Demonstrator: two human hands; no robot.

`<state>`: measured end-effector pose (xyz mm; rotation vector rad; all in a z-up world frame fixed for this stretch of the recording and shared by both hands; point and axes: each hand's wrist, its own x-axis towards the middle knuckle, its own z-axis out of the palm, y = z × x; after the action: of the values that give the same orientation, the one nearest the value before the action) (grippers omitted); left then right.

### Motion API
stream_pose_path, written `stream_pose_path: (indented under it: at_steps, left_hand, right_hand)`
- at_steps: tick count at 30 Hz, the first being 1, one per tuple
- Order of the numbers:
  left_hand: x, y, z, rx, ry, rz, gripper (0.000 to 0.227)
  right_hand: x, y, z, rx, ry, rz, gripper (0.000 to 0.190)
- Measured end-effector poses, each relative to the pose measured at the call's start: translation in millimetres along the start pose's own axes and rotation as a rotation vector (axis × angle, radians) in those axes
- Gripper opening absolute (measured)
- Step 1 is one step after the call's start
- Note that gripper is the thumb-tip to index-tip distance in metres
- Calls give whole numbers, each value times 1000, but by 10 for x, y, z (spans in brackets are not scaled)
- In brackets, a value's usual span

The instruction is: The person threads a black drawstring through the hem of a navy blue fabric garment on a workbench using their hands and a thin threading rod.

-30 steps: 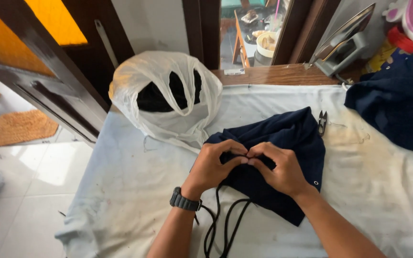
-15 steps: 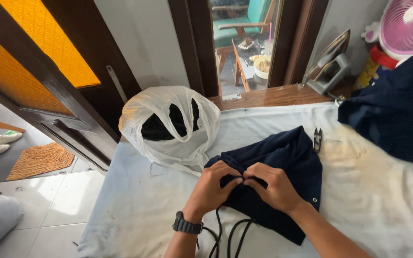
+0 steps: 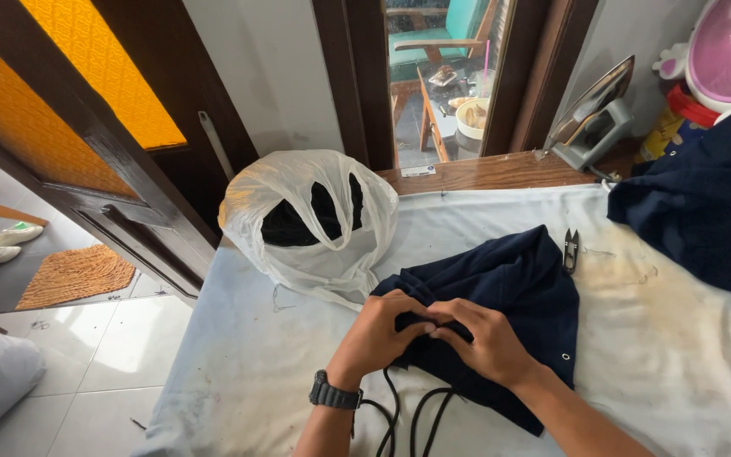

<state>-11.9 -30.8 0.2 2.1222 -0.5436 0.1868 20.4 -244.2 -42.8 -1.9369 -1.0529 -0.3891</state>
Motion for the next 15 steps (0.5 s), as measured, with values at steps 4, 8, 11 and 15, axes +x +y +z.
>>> stream_pose_path:
  at_steps: [4,8,11,15]
  left_hand:
    - [13,52,-46,22,-14,16,11]
    - [25,130,-96,-49,75,42,7]
    - [13,139,-122,-62,106,-3,8]
    - [24,110,-92,-62,89,1,10]
  right_hand:
    - [56,-44,-68,-52,36,-40,23]
    - [138,-84,-164,-12,5,32,20]
    - [133,-28,-177,22,9,20,19]
    - [162,-104,-164,64,-11,3,19]
